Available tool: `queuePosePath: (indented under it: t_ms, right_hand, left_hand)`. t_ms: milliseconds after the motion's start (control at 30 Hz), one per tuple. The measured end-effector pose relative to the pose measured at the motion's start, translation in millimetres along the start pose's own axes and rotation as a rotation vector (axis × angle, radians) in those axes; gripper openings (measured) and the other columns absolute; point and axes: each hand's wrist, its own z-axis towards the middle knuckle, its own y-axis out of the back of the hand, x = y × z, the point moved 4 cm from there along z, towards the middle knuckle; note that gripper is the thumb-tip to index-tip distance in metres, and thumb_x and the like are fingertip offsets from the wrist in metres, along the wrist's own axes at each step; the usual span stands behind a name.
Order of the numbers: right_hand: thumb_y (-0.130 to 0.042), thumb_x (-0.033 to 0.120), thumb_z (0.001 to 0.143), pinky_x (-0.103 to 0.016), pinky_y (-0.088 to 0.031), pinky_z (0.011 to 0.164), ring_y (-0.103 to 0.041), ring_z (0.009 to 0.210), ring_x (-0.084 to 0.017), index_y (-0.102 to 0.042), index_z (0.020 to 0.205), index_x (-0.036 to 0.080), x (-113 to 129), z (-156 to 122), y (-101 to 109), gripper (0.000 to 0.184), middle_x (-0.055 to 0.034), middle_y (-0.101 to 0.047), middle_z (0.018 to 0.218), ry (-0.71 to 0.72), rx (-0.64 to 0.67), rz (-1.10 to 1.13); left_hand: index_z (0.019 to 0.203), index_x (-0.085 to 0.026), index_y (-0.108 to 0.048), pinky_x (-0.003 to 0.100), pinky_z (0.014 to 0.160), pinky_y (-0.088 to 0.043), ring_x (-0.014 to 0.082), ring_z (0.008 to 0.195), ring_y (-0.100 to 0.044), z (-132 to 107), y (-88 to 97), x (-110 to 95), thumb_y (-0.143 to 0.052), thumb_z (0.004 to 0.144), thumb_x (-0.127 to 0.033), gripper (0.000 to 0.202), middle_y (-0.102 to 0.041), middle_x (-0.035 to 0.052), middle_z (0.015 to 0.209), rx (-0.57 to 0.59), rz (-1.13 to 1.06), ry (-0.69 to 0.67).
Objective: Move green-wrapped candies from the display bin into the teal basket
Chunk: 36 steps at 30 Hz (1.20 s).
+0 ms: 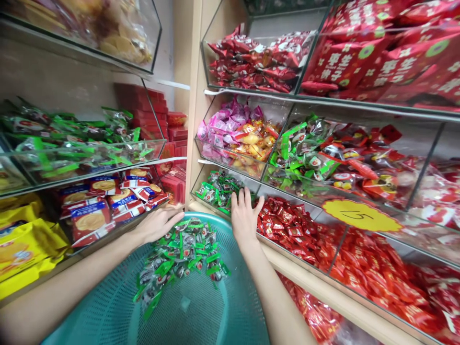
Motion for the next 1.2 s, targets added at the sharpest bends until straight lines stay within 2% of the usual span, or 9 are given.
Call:
queuePosePath:
  t_ms: [133,267,433,533,633,733,867,1033,1200]
  right_hand:
    - [-0.04,0.015,0.086,-0.064,0.006,0.097,-0.039,0.118,-0.027,-0.053,0.115,0.019,-3.8,-0.6,-7.8,0.032,-0.0099,-0.065,0.106,0.017,0.055,0.044]
    - [-0.041,0.016,0.087,-0.061,0.002,0.099,-0.049,0.1,-0.024,-0.057,0.106,0.019,-6.5,-0.4,-9.8,0.026,-0.0076,-0.066,0.094,-0.011,0.017,0.041]
    - [-0.042,0.022,0.088,-0.056,-0.006,0.1,-0.048,0.101,-0.023,-0.054,0.114,0.019,-7.9,-0.2,1.8,0.028,-0.0082,-0.064,0.1,-0.027,-0.119,0.15]
    - [-0.046,0.029,0.088,-0.051,-0.018,0.097,-0.046,0.106,-0.024,-0.052,0.119,0.02,-1.2,-1.3,15.7,0.032,-0.0094,-0.062,0.108,0.006,-0.141,0.361]
    - [-0.055,0.034,0.083,-0.04,-0.034,0.088,-0.049,0.1,-0.022,-0.054,0.117,0.024,21.2,-6.8,23.8,0.035,-0.0071,-0.062,0.107,0.131,0.055,0.712]
    - [-0.062,0.033,0.078,-0.032,-0.041,0.082,-0.054,0.09,-0.016,-0.057,0.112,0.024,55.8,-22.1,25.7,0.035,-0.0021,-0.064,0.097,0.314,0.427,1.062]
    - [-0.065,0.031,0.073,-0.025,-0.044,0.077,-0.055,0.082,-0.011,-0.059,0.103,0.02,90.4,-47.7,29.8,0.032,0.0004,-0.064,0.089,0.505,0.792,1.234]
    - [-0.069,0.035,0.064,-0.022,-0.041,0.058,-0.059,0.074,-0.014,-0.062,0.09,0.02,101.7,-71.3,26.3,0.031,0.0,-0.066,0.083,0.589,1.126,0.784]
    - [-0.068,0.031,0.065,-0.026,-0.042,0.061,-0.064,0.083,-0.022,-0.063,0.092,0.018,104.7,-80.0,21.6,0.03,-0.0059,-0.069,0.087,0.634,1.152,0.289]
  left_hand:
    - [0.105,-0.023,-0.064,0.033,0.087,-0.044,0.023,0.105,-0.056,-1.5,1.8,0.3,-0.015,0.088,-0.06,0.063,-0.063,0.004,0.113,-0.003,0.004,0.015]
    - [0.11,-0.023,-0.062,0.033,0.093,-0.041,0.0219,0.113,-0.052,-1.5,-0.2,3.0,-0.017,0.088,-0.059,0.062,-0.059,0.003,0.122,-0.003,-0.008,-0.001]
    - [0.117,-0.024,-0.058,0.034,0.098,-0.038,0.021,0.119,-0.047,-1.0,-2.5,5.7,-0.017,0.089,-0.058,0.061,-0.053,0.0023,0.129,-0.016,-0.011,-0.01]
    - [0.118,-0.024,-0.058,0.035,0.098,-0.038,0.0214,0.119,-0.047,-1.1,-2.4,4.2,-0.017,0.089,-0.058,0.061,-0.054,0.0026,0.128,-0.016,-0.019,-0.008]
    - [0.117,-0.025,-0.059,0.035,0.094,-0.041,0.0213,0.115,-0.051,-1.3,-1.1,0.6,-0.016,0.089,-0.057,0.06,-0.058,0.0036,0.123,-0.025,-0.019,-0.016]
    - [0.113,-0.024,-0.061,0.034,0.092,-0.042,0.0207,0.109,-0.055,-1.7,0.4,-2.5,-0.016,0.089,-0.057,0.06,-0.062,0.0036,0.116,-0.029,-0.019,-0.022]
    - [0.112,-0.024,-0.061,0.033,0.092,-0.041,0.0212,0.109,-0.054,-1.6,0.2,-2.0,-0.016,0.089,-0.058,0.061,-0.062,0.0023,0.117,-0.019,-0.015,0.001]
    - [0.114,-0.025,-0.06,0.032,0.095,-0.039,0.0216,0.114,-0.051,-1.1,-1.4,0.0,-0.015,0.089,-0.058,0.061,-0.059,0.0018,0.121,-0.015,-0.02,0.023]
    - [0.116,-0.026,-0.059,0.032,0.094,-0.04,0.0216,0.115,-0.051,-2.1,0.6,-3.0,-0.014,0.089,-0.059,0.062,-0.059,0.0023,0.122,-0.021,-0.017,0.018]
